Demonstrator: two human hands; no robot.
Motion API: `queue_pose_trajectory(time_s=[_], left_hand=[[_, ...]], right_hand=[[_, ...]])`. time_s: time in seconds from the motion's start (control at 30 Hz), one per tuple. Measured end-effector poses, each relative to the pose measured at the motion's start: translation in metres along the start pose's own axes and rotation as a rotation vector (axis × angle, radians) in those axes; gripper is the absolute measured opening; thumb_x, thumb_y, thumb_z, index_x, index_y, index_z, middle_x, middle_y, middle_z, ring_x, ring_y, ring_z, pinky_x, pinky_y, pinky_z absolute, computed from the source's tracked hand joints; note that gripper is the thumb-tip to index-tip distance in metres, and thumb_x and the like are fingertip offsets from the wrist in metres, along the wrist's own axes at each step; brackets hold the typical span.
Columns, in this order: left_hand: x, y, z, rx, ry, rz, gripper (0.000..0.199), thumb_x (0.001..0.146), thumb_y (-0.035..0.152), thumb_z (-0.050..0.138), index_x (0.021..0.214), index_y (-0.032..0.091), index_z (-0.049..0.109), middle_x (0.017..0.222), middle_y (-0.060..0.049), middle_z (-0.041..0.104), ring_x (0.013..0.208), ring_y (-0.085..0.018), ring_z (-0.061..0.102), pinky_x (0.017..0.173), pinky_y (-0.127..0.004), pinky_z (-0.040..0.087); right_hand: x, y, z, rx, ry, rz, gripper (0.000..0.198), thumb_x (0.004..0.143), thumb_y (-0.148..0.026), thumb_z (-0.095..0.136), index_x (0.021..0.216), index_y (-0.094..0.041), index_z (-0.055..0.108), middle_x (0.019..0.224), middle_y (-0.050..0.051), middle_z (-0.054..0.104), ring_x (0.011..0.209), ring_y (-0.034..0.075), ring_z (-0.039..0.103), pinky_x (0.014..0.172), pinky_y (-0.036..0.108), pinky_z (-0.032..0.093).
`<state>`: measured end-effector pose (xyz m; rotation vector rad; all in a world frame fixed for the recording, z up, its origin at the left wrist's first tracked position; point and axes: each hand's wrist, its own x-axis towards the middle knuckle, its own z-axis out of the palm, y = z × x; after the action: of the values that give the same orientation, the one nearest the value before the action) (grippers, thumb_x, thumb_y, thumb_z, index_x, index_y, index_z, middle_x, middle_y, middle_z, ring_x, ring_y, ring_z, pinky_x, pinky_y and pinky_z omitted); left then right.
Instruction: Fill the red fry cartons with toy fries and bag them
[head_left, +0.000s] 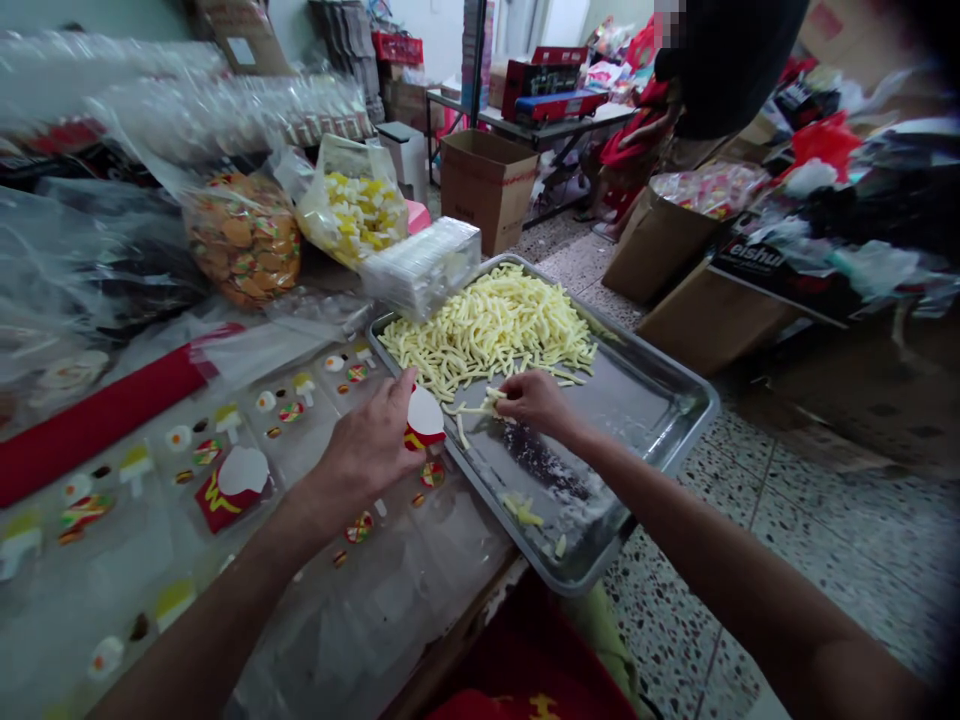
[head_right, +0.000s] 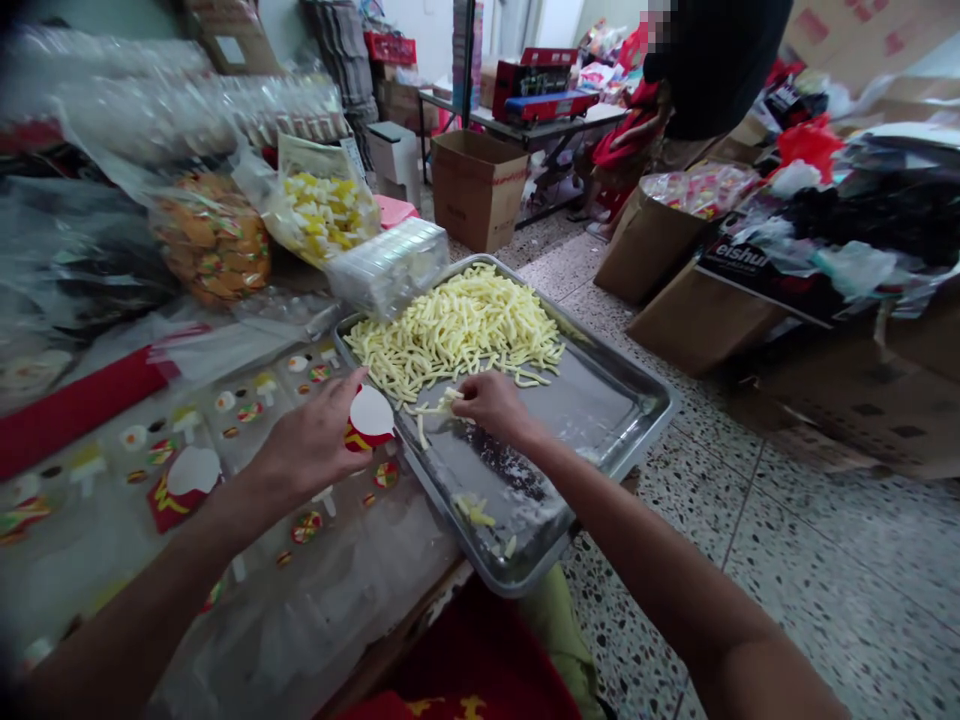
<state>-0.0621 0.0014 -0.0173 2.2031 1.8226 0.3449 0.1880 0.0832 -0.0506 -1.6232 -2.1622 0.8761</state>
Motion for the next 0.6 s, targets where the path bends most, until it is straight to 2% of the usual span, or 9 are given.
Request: queue_pose_trajectory(time_s=[0.07, 0.13, 0.23, 0.3, 0.37, 0.43, 0.5, 0.6], left_hand=[[0.008, 0.014, -0.004, 0.063, -0.042, 0.004, 0.089, 0.073, 0.030, 0.078, 0.149, 0.016, 0.032, 0.134, -0.018, 0.059, 0.116, -0.035, 0.063, 0.092, -0.042, 0.053], [0.022, 0.033, 0.000, 0.075, -0.093, 0.036, 0.088, 0.069, 0.025, 0.080, 0.146, 0.016, 0.036, 0.133, -0.018, 0.060, 0.113, -0.035, 0.064, 0.090, -0.042, 0.054], [0.044, 0.060, 0.018, -0.042, -0.154, 0.105, 0.086, 0.061, 0.022, 0.083, 0.139, 0.017, 0.045, 0.133, -0.016, 0.061, 0.117, -0.034, 0.063, 0.097, -0.041, 0.052], [0.053, 0.071, 0.035, -0.154, -0.130, 0.139, 0.083, 0.059, 0.022, 0.082, 0.135, 0.018, 0.049, 0.132, -0.014, 0.062, 0.120, -0.032, 0.062, 0.101, -0.040, 0.051], [0.056, 0.076, 0.053, -0.249, -0.069, 0.159, 0.081, 0.059, 0.019, 0.079, 0.135, 0.017, 0.051, 0.131, -0.013, 0.063, 0.120, -0.031, 0.062, 0.102, -0.040, 0.051], [0.056, 0.077, 0.064, -0.330, -0.011, 0.179, 0.087, 0.058, 0.017, 0.077, 0.140, 0.014, 0.048, 0.134, -0.015, 0.061, 0.123, -0.030, 0.060, 0.104, -0.039, 0.050], [0.056, 0.074, 0.066, -0.398, 0.029, 0.191, 0.093, 0.058, 0.016, 0.076, 0.145, 0.013, 0.043, 0.139, -0.015, 0.058, 0.127, -0.029, 0.058, 0.108, -0.039, 0.048], [0.063, 0.067, 0.048, -0.392, 0.070, 0.139, 0.099, 0.057, 0.017, 0.078, 0.148, 0.014, 0.041, 0.142, -0.015, 0.057, 0.127, -0.030, 0.058, 0.108, -0.041, 0.048]], right_hand=[[-0.010, -0.003, -0.012, 0.145, -0.014, 0.016, 0.017, 0.072, -0.027, 0.060, 0.068, -0.014, 0.072, 0.054, -0.005, 0.050, 0.052, 0.008, 0.040, 0.054, 0.024, 0.026], [-0.018, -0.011, -0.022, 0.149, -0.002, -0.028, 0.017, 0.072, -0.027, 0.062, 0.071, -0.015, 0.073, 0.057, -0.004, 0.055, 0.053, 0.009, 0.043, 0.055, 0.024, 0.029], [-0.025, -0.025, -0.028, -0.114, 0.071, -0.100, 0.011, 0.070, -0.021, 0.066, 0.072, -0.016, 0.076, 0.060, -0.001, 0.062, 0.057, 0.010, 0.046, 0.057, 0.026, 0.028], [-0.029, -0.031, -0.026, -0.277, 0.104, -0.094, 0.011, 0.072, -0.019, 0.065, 0.071, -0.016, 0.076, 0.063, 0.002, 0.065, 0.058, 0.011, 0.046, 0.058, 0.028, 0.026], [-0.032, -0.033, -0.023, -0.307, 0.080, -0.102, 0.015, 0.076, -0.017, 0.062, 0.072, -0.015, 0.076, 0.066, 0.004, 0.068, 0.059, 0.012, 0.046, 0.058, 0.028, 0.026], [-0.035, -0.032, -0.022, -0.236, 0.006, -0.158, 0.020, 0.078, -0.012, 0.056, 0.074, -0.014, 0.076, 0.070, 0.004, 0.069, 0.061, 0.012, 0.048, 0.059, 0.027, 0.028], [-0.034, -0.031, -0.025, -0.099, -0.074, -0.219, 0.025, 0.078, -0.007, 0.051, 0.077, -0.014, 0.076, 0.073, 0.002, 0.070, 0.063, 0.011, 0.050, 0.062, 0.025, 0.032], [-0.019, -0.036, -0.034, 0.157, -0.108, -0.225, 0.027, 0.080, -0.008, 0.050, 0.080, -0.015, 0.075, 0.068, -0.002, 0.066, 0.061, 0.010, 0.051, 0.062, 0.023, 0.036]])
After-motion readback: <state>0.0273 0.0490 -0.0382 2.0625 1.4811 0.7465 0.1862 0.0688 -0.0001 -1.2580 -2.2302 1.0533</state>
